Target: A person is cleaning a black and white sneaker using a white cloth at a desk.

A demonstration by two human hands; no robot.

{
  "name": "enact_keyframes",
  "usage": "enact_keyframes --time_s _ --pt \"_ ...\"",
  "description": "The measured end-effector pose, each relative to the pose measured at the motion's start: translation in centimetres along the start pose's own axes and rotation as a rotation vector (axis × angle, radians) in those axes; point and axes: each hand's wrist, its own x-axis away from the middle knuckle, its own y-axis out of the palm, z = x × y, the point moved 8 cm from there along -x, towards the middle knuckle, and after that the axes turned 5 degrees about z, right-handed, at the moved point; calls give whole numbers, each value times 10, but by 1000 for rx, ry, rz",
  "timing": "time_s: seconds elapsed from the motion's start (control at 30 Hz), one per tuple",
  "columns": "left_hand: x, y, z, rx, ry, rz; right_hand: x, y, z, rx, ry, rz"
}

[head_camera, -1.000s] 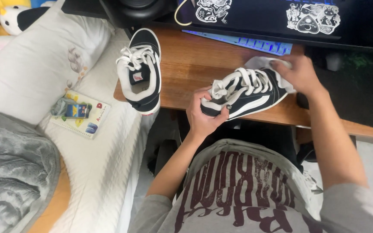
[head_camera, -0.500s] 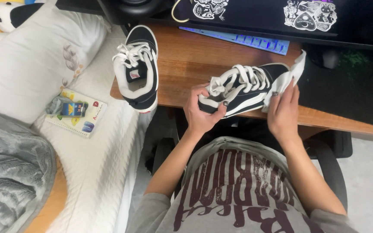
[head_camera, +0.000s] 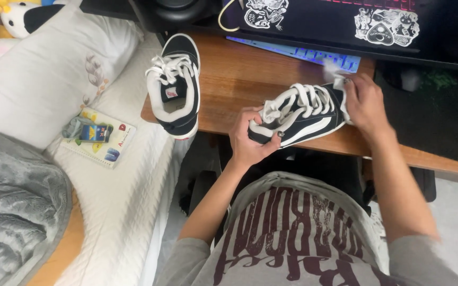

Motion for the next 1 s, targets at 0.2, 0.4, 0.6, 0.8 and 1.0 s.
enact_keyframes --time_s 0.2,0.4,0.6,0.8,1.0 --pt "1 0 -2 1 -9 23 -40 32 -2 -63 64 -367" --pt "3 0 -2 -16 -24 20 -52 38 -57 -182 147 -607" --pt "0 0 7 -2 -75 24 -45 23 -38 83 138 -477" --pt "-6 3 27 -134 -24 -63 9 -6 38 -27 310 -49" --pt "4 2 3 -21 -61 57 48 -32 -71 36 198 69"
